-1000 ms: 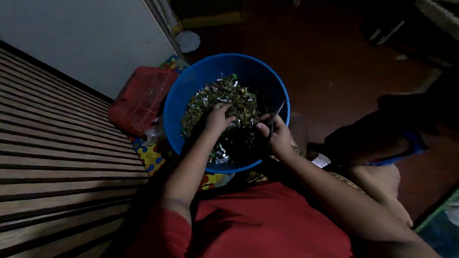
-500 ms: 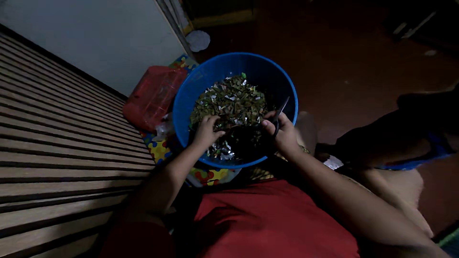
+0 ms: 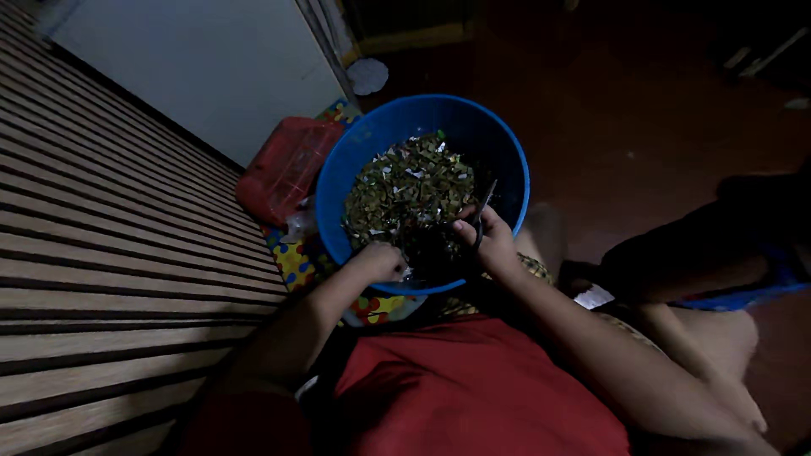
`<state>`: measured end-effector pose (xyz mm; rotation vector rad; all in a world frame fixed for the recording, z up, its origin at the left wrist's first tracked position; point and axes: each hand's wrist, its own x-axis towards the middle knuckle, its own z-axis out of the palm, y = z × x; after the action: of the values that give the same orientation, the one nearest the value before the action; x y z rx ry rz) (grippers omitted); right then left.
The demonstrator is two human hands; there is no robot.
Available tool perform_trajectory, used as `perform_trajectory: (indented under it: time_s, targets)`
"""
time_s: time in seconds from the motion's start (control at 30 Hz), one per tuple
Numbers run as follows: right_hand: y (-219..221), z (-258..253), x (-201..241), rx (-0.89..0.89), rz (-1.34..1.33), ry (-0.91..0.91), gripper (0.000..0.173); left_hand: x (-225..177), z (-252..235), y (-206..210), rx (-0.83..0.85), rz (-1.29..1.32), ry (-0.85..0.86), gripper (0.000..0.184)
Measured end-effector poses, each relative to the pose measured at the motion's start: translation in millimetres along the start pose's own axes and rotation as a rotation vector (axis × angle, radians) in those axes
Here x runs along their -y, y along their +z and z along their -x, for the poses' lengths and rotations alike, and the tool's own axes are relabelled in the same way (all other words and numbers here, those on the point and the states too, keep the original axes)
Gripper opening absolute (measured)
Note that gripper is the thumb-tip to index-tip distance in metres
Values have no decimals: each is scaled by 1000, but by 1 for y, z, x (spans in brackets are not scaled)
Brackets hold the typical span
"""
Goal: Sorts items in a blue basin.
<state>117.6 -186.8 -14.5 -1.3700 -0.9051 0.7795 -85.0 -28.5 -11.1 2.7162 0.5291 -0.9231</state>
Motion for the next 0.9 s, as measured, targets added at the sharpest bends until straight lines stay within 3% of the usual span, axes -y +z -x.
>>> perform_trajectory:
  time_s: [0.07, 0.17, 0.3, 0.47, 0.73, 0.9]
  targets:
    - [0, 1, 0, 21, 19, 9, 24, -2, -5, 1, 77, -2, -69, 25]
    - [0, 0, -2, 42, 67, -1, 25, -3, -3, -4, 41, 130, -83, 26]
    - [0, -2, -1, 51, 140, -9, 27, 5, 4, -12, -148, 507, -153, 32]
    - [0, -2, 0, 104, 245, -14, 29, 13, 8, -12, -371, 767, -156, 23]
    - [-1, -1, 1, 144, 315, -24, 29, 15, 7, -8, -586, 708, -293, 25]
    - [-2, -2, 0, 146, 302, -25, 29, 15, 6, -7, -579, 783, -261, 26]
